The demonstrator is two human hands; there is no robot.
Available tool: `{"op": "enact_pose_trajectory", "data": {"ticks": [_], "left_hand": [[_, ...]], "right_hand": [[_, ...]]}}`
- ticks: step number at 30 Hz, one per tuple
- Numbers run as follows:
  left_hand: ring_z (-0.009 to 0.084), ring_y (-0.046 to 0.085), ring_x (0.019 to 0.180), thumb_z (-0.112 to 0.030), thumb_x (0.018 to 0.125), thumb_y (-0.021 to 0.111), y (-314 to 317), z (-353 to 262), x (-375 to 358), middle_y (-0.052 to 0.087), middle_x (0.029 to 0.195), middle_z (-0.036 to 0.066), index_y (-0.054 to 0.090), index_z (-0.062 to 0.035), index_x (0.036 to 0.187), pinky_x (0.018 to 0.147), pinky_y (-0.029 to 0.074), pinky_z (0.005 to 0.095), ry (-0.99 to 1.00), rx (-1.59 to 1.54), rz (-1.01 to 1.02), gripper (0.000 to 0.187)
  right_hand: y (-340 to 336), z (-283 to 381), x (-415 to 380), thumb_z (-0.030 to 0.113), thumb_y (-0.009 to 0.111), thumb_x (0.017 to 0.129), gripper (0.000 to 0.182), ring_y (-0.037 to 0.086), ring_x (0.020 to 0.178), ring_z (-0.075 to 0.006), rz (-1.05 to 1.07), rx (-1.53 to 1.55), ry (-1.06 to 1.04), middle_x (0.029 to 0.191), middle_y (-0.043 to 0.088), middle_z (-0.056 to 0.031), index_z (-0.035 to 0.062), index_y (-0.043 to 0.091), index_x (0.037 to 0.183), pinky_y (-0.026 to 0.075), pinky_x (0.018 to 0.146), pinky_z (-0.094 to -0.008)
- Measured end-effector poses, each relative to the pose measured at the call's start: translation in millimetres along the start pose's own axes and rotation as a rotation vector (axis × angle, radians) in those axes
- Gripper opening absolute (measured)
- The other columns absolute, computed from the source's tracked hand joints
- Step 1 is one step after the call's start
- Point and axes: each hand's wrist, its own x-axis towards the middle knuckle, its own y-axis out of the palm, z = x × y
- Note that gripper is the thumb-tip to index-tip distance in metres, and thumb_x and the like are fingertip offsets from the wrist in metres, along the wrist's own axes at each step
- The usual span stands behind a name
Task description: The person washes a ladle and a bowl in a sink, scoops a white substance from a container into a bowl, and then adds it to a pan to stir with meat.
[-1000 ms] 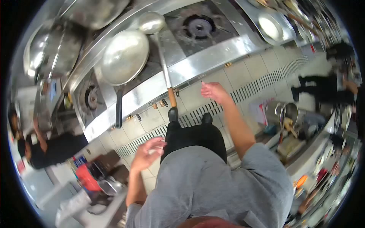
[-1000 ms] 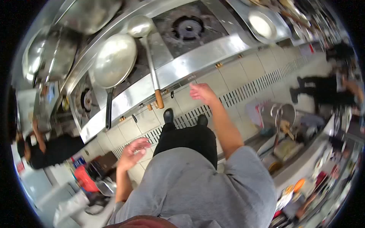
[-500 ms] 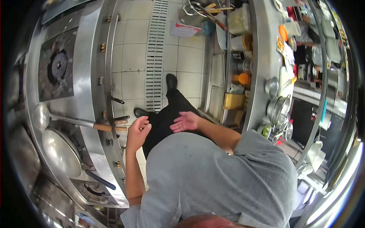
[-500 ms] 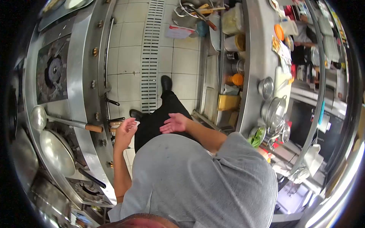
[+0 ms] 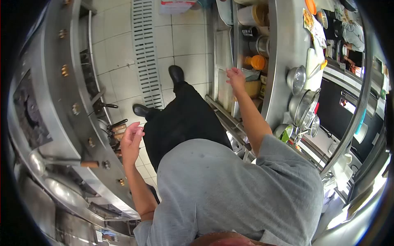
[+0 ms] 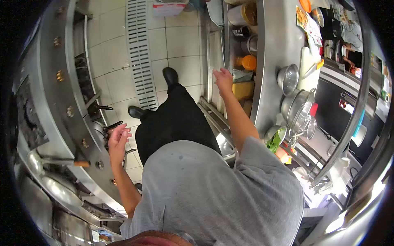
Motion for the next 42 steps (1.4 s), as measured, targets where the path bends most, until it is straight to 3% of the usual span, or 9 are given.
{"op": "enact_pose_trajectory", "data": {"ticks": [5,8,16,20,22,28,31,36,42], "left_hand": [[0.0126,0.06,0.094,-0.02,0.098,0.06,44.6,38.3,72.7,0.064,0.108,0.008,0.057,-0.002,0.128,0.082,0.049,0.0271,-0.027,0.067,0.1,0.035],[0.0116,0.058,0.095,-0.017,0.096,0.062,57.6,64.1,102.4,0.064,0.107,0.007,0.058,-0.0033,0.127,0.086,0.048,0.0279,-0.059,0.072,0.138,0.034],[0.0145,0.061,0.099,-0.016,0.096,0.061,40.0,105.6,131.3,0.065,0.109,0.009,0.057,-0.0011,0.128,0.089,0.048,0.029,-0.173,0.184,0.118,0.035],[0.0153,0.061,0.1,-0.016,0.097,0.06,38.0,112.3,136.2,0.065,0.11,0.009,0.056,0.0004,0.128,0.09,0.048,0.0301,-0.19,0.176,0.123,0.035],[0.0165,0.062,0.1,-0.016,0.097,0.061,41.0,106.9,144.1,0.066,0.111,0.01,0.056,0.0012,0.128,0.091,0.048,0.0313,-0.158,0.166,0.124,0.036],[0.0167,0.063,0.091,-0.016,0.094,0.063,56.8,85.7,161.9,0.065,0.106,0.011,0.056,-0.0011,0.128,0.082,0.051,0.0299,-0.091,0.245,0.13,0.037],[0.0172,0.063,0.091,-0.016,0.093,0.063,58.3,75.8,163.9,0.065,0.108,0.012,0.056,-0.0014,0.128,0.08,0.052,0.0305,-0.081,0.26,0.131,0.038],[0.0178,0.064,0.091,-0.017,0.092,0.065,57.0,55.2,161.4,0.066,0.106,0.012,0.055,-0.0025,0.13,0.078,0.052,0.0313,-0.07,0.252,0.096,0.042],[0.0158,0.064,0.085,-0.017,0.092,0.066,94.4,-16.7,181.6,0.067,0.094,0.008,0.054,0.0003,0.129,0.079,0.052,0.0302,0.063,0.237,0.154,0.043]], "right_hand": [[-15.6,-32.4,34.7,0.032,0.078,0.081,0.058,0.067,0.096,-0.0212,-0.091,-0.542,-0.321,0.11,0.069,-0.0143,-0.0035,0.059,0.123,0.054,0.081,-0.0331],[-22.4,-37.9,47.0,0.03,0.078,0.079,0.055,0.068,0.102,-0.0286,-0.087,-0.609,-0.351,0.111,0.069,-0.0202,-0.0044,0.061,0.119,0.053,0.09,-0.0368],[-9.3,-112.7,13.3,0.032,0.077,0.082,0.049,0.069,0.096,-0.0277,0.029,-0.602,-0.096,0.104,0.071,-0.0182,-0.0033,0.063,0.113,0.054,0.087,-0.0363],[-8.5,-138.9,-1.8,0.033,0.076,0.083,0.05,0.069,0.097,-0.0275,0.077,-0.594,-0.054,0.109,0.069,-0.0184,-0.001,0.062,0.117,0.054,0.088,-0.0369],[-10.7,-129.9,-10.2,0.033,0.076,0.083,0.051,0.068,0.097,-0.0272,0.093,-0.741,-0.104,0.107,0.07,-0.0181,-0.0011,0.061,0.118,0.053,0.088,-0.037],[-8.8,-127.9,2.9,0.03,0.076,0.084,0.05,0.069,0.094,-0.0246,0.034,-0.538,-0.101,0.105,0.07,-0.0167,-0.0011,0.061,0.12,0.055,0.084,-0.0363],[-1.3,-103.0,5.9,0.023,0.076,0.085,0.048,0.067,0.093,-0.0194,0.043,-0.494,-0.134,0.105,0.069,-0.0148,-0.0031,0.058,0.122,0.053,0.085,-0.0321],[10.8,-67.9,13.2,0.024,0.076,0.084,0.052,0.067,0.095,-0.0211,0.055,-0.394,-0.154,0.108,0.069,-0.0152,-0.0028,0.057,0.125,0.054,0.085,-0.0332],[10.0,-26.4,26.9,0.024,0.077,0.084,0.055,0.066,0.096,-0.0193,-0.012,-0.101,-0.121,0.107,0.068,-0.0144,-0.005,0.056,0.125,0.053,0.085,-0.0316]]}}
